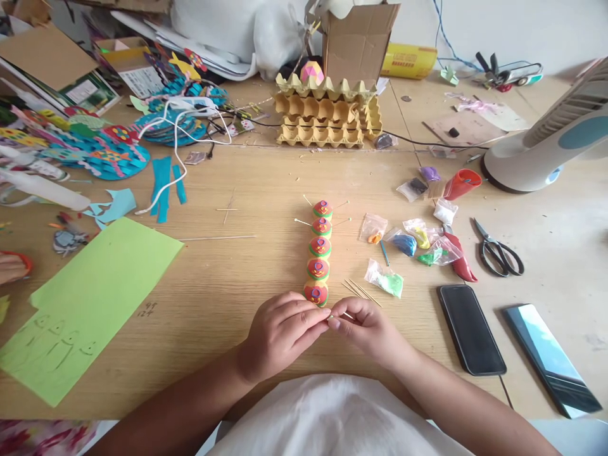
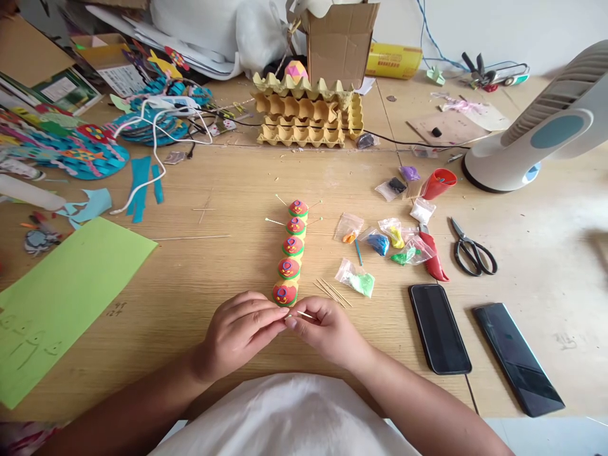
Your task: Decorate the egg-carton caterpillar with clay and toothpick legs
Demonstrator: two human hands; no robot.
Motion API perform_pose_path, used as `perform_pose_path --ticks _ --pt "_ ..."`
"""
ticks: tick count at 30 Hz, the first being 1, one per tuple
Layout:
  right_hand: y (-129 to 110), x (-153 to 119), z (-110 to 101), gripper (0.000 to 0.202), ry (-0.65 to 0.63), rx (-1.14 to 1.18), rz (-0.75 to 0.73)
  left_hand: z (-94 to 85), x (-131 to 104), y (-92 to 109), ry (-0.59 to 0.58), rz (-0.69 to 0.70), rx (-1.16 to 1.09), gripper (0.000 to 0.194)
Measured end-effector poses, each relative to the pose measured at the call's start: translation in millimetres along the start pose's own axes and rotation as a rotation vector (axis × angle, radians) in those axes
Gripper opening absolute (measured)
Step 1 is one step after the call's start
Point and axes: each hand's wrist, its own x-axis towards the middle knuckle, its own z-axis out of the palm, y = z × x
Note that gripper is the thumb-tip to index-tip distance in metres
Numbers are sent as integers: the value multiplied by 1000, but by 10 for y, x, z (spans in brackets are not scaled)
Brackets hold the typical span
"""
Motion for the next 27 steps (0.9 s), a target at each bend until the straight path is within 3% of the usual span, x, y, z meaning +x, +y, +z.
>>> perform_pose_path --ticks 9,27 --pt "20 -11 -37 28 -65 68 64 -34 -1 -1 0 44 -74 19" --pt "102 13 1 31 -1 241 152 -70 50 21 26 104 -25 23"
